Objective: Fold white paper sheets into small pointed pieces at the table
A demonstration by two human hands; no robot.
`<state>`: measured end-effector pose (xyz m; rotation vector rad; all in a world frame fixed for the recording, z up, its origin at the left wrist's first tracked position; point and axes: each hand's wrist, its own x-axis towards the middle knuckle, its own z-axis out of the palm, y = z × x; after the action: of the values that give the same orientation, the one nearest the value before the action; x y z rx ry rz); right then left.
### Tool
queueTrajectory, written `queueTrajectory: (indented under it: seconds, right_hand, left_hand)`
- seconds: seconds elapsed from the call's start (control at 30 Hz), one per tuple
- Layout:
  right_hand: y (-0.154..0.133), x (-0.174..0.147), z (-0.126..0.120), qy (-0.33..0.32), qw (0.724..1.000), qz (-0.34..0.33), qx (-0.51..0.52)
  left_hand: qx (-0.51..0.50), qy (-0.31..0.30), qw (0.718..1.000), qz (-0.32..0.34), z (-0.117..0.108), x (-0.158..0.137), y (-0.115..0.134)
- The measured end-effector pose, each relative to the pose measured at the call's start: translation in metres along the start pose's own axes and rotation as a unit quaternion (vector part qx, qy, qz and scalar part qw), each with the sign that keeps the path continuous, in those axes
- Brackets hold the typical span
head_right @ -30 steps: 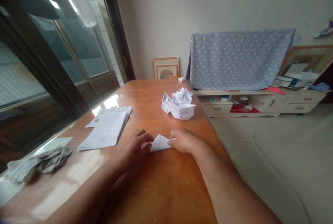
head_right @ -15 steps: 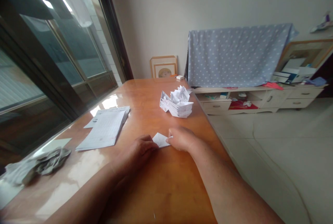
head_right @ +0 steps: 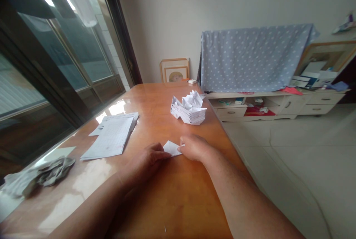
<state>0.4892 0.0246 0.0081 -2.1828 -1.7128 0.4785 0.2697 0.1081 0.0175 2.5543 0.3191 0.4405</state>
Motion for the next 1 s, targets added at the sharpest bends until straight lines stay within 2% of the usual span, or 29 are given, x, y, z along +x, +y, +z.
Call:
queueTrajectory:
  seconds: [0.27,0.4,0.57,0.7,0.87,0.93,1.0]
  right_hand:
    - [-0.001,0.0,-0.002,-0.007,1.0,0.006,-0.005]
    - [0.003,0.001,0.001,0.001,1.0,0.017,-0.008]
    - [0.012,0.004,-0.001,0.032,0.998,0.039,-0.025]
    - [0.012,0.002,-0.01,0.086,0.993,0.063,-0.049]
    - [-0.011,-0.008,-0.023,0.132,0.988,0.035,-0.078]
    - [-0.025,-0.013,-0.026,0.122,0.989,0.008,-0.087]
    - [-0.038,-0.019,-0.028,0.084,0.991,-0.029,-0.104]
  left_hand:
    - [0.066,-0.047,0.997,0.0,0.001,0.001,-0.005]
    - [0.087,-0.048,0.995,0.005,0.001,0.001,-0.006]
    - [0.096,-0.052,0.994,0.009,0.001,0.002,-0.008]
    - [0.093,-0.053,0.994,0.016,0.002,0.001,-0.013]
    - [0.076,-0.049,0.996,0.023,0.001,0.0,-0.015]
    - [0.069,-0.052,0.996,0.025,0.0,0.0,-0.014]
    - [0.061,-0.055,0.996,0.032,-0.001,0.001,-0.013]
